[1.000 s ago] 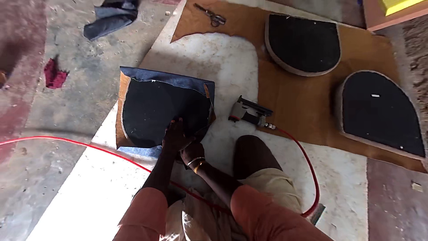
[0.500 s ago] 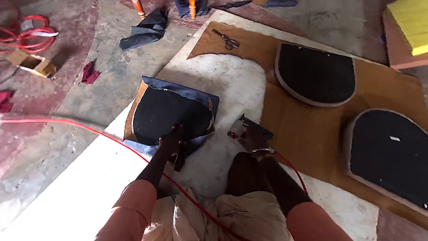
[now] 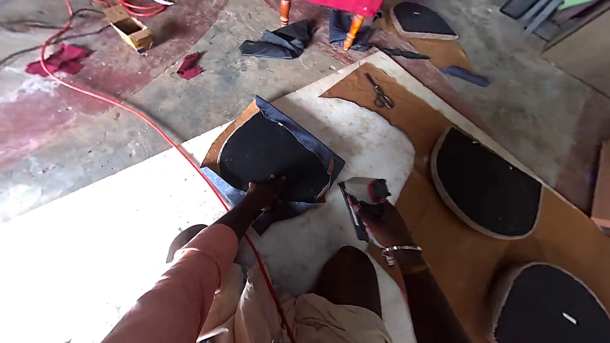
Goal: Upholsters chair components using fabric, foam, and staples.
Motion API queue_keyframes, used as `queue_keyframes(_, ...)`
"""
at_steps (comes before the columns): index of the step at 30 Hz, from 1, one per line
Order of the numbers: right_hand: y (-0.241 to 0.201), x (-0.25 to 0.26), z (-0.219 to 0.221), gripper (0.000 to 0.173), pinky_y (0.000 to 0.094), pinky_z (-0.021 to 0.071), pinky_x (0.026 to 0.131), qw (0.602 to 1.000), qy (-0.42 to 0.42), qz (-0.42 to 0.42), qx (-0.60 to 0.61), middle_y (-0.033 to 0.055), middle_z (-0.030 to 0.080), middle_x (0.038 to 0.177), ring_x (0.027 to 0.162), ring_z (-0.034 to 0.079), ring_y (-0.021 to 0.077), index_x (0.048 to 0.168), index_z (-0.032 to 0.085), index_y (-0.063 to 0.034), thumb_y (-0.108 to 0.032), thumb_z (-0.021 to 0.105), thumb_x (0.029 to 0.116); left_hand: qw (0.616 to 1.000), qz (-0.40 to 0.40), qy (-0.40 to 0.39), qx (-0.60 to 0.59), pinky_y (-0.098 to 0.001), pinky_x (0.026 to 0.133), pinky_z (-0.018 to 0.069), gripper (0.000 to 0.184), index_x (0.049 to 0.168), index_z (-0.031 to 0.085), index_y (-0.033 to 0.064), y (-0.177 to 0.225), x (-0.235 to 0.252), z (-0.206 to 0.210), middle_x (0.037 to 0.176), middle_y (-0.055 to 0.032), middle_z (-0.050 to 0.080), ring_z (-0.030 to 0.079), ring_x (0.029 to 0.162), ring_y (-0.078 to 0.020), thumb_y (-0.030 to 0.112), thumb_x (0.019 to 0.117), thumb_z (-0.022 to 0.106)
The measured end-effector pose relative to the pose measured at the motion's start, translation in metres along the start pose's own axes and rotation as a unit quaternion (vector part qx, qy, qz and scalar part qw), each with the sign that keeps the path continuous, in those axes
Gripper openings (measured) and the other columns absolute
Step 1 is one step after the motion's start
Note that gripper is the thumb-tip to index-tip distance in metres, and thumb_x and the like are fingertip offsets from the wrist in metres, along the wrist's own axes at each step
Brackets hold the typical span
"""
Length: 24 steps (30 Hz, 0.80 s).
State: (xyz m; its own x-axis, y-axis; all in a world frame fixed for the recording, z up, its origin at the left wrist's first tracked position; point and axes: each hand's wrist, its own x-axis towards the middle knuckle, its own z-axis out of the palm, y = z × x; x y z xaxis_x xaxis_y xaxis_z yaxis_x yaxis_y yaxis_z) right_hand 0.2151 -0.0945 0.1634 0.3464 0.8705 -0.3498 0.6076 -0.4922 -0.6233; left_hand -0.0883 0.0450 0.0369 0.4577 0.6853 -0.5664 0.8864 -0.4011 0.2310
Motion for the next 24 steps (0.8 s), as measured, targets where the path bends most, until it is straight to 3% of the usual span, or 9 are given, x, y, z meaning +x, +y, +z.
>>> queue_keyframes(1,-0.024,-0.014,0.007,0.034,0.039,0.0596,0.059,0.995,0.008,-0.009,0.098,0.0106,0.066,0.074,0.059,0.066,0.0207,0.115,0.063,-0.0027,-0.031,0.072,0.0979,1.0,-0.002,0.004,-0.006,-0.0725,0.098,0.0444,0.066,0.16,0.036,0.0299,0.0,-0.001,-0.001,0.172,0.003,0.022,0.04,0.149,-0.0349,0.05,0.1007,0.057)
queue_keyframes(3,-0.061,-0.038,0.032,0.021,0.0358,0.0578,0.056,0.962,0.012,-0.013,0.274,0.0075,0.06,0.064,0.054,0.061,0.0188,0.101,0.065,-0.001,-0.022,0.064,0.1018,1.0,-0.003,0.004,-0.011,-0.0723,0.097,0.0451,0.068,0.161,0.034,0.0315,-0.001,-0.001,-0.002,0.172,0.0057,0.021,0.04,0.149,-0.0342,0.05,0.1006,0.057)
queue_keyframes(6,-0.08,-0.057,0.098,0.02,0.0335,0.0576,0.053,0.936,0.025,0.03,0.35,0.0056,0.058,0.064,0.052,0.059,0.0163,0.103,0.066,0.0014,-0.018,0.06,0.104,1.0,0.014,0.0,-0.005,-0.0755,0.101,0.0413,0.045,0.136,0.065,0.0227,-0.003,0.002,0.002,0.171,0.0165,0.02,0.025,0.157,-0.0304,0.05,0.1011,0.056)
queue_keyframes(8,-0.062,-0.06,0.152,0.022,0.0352,0.0567,0.052,0.957,0.056,0.059,0.278,0.0082,0.061,0.066,0.052,0.061,0.0179,0.101,0.067,0.0021,-0.02,0.068,0.1002,0.999,0.008,0.014,-0.033,-0.0759,0.1,0.0406,0.051,0.144,0.058,0.0254,-0.003,-0.002,0.002,0.17,0.0107,0.025,0.036,0.151,-0.0345,0.049,0.0993,0.061)
queue_keyframes(9,-0.045,-0.058,0.177,0.026,0.0383,0.058,0.058,0.974,0.074,0.057,0.209,0.0089,0.066,0.071,0.058,0.064,0.019,0.102,0.069,0.0002,-0.025,0.072,0.0965,0.998,0.004,0.033,-0.05,-0.0755,0.096,0.0434,0.067,0.157,0.042,0.0298,-0.003,-0.005,0.001,0.169,-0.0011,0.032,0.05,0.138,-0.0409,0.047,0.0969,0.065)
queue_keyframes(11,-0.021,-0.059,0.207,0.037,0.0473,0.0582,0.081,0.993,0.08,0.059,0.059,0.0109,0.074,0.091,0.084,0.071,0.023,0.111,0.072,-0.0042,-0.036,0.074,0.0922,0.996,-0.013,0.042,-0.072,-0.0757,0.095,0.0436,0.082,0.164,0.025,0.0356,-0.001,-0.007,0.0,0.167,-0.0093,0.034,0.058,0.128,-0.0454,0.045,0.0945,0.068)
queue_keyframes(13,-0.011,-0.061,0.219,0.045,0.052,0.0567,0.088,0.995,0.059,0.07,-0.042,0.0116,0.075,0.102,0.098,0.072,0.0262,0.119,0.071,-0.0078,-0.045,0.07,0.0932,0.995,-0.024,0.046,-0.082,-0.0757,0.096,0.0428,0.084,0.164,0.025,0.0369,0.0,-0.007,0.002,0.167,-0.0091,0.035,0.058,0.128,-0.0447,0.044,0.0932,0.07)
queue_keyframes(15,-0.011,-0.06,0.222,0.047,0.0523,0.0574,0.085,0.993,0.06,0.067,-0.079,0.0114,0.075,0.101,0.096,0.073,0.0269,0.121,0.07,-0.0087,-0.047,0.069,0.0942,0.995,-0.025,0.047,-0.085,-0.0758,0.097,0.0418,0.084,0.164,0.025,0.0362,-0.001,-0.005,0.003,0.167,-0.0077,0.034,0.056,0.131,-0.0436,0.041,0.0932,0.07)
queue_keyframes(24,-0.017,-0.045,0.218,0.043,0.0476,0.0555,0.093,0.996,0.041,0.047,-0.065,0.0117,0.075,0.106,0.102,0.072,0.0242,0.121,0.07,-0.0061,-0.04,0.07,0.0945,0.995,-0.03,0.054,-0.083,-0.0768,0.099,0.0396,0.086,0.163,0.023,0.0399,-0.002,0.002,0.011,0.168,-0.0041,0.032,0.052,0.137,-0.041,0.041,0.0922,0.072)
